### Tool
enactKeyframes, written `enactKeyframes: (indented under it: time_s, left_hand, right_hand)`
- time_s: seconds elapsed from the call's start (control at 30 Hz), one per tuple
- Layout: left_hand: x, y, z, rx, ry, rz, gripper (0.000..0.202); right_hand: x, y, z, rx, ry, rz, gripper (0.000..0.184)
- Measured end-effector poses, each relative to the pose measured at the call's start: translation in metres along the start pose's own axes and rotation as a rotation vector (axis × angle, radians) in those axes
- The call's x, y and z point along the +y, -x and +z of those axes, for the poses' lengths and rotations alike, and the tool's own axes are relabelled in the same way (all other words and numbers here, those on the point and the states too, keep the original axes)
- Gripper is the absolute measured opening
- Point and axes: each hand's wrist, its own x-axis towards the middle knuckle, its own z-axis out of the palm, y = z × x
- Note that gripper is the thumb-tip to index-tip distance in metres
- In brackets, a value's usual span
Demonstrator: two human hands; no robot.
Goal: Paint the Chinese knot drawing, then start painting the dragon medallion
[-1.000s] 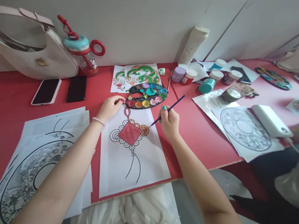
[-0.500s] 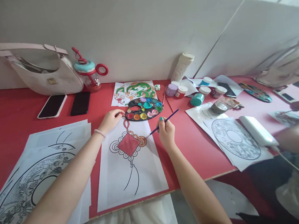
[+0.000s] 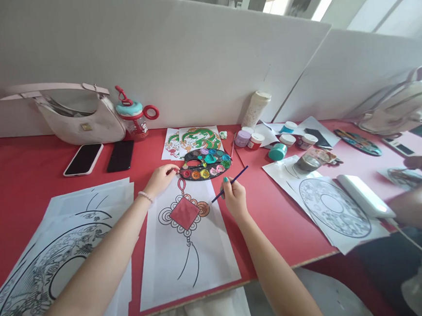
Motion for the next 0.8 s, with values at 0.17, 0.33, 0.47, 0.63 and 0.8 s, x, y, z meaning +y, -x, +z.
enactKeyframes:
  time_s: [0.17, 0.33, 0.47, 0.63, 0.8]
  left_hand:
    - [0.0, -0.001, 0.0, -0.01, 0.015, -0.01, 0.023]
    - [0.001, -0.001, -0.001, -0.008, 0.026, -0.02, 0.023]
    - [0.001, -0.001, -0.001, 0.002, 0.027, -0.007, 0.023]
    - [0.002, 0.0, -0.002, 0.002, 0.019, -0.008, 0.022]
    - [0.002, 0.0, -0.002, 0.0, 0.029, -0.009, 0.021]
  right_hand:
    - [0.001, -0.003, -0.001, 0.1, -0.045, -0.026, 0.044]
    - [0.004, -0.006, 0.006, -0.009, -0.029, -0.109, 0.037]
    - [0.008, -0.007, 0.013, -0.077, 0.032, -0.126, 0.037]
    - [0.013, -0.008, 0.013, -0.115, 0.156, -0.185, 0.036]
    - [0.015, -0.009, 0.011, -0.116, 0.28, -0.261, 0.035]
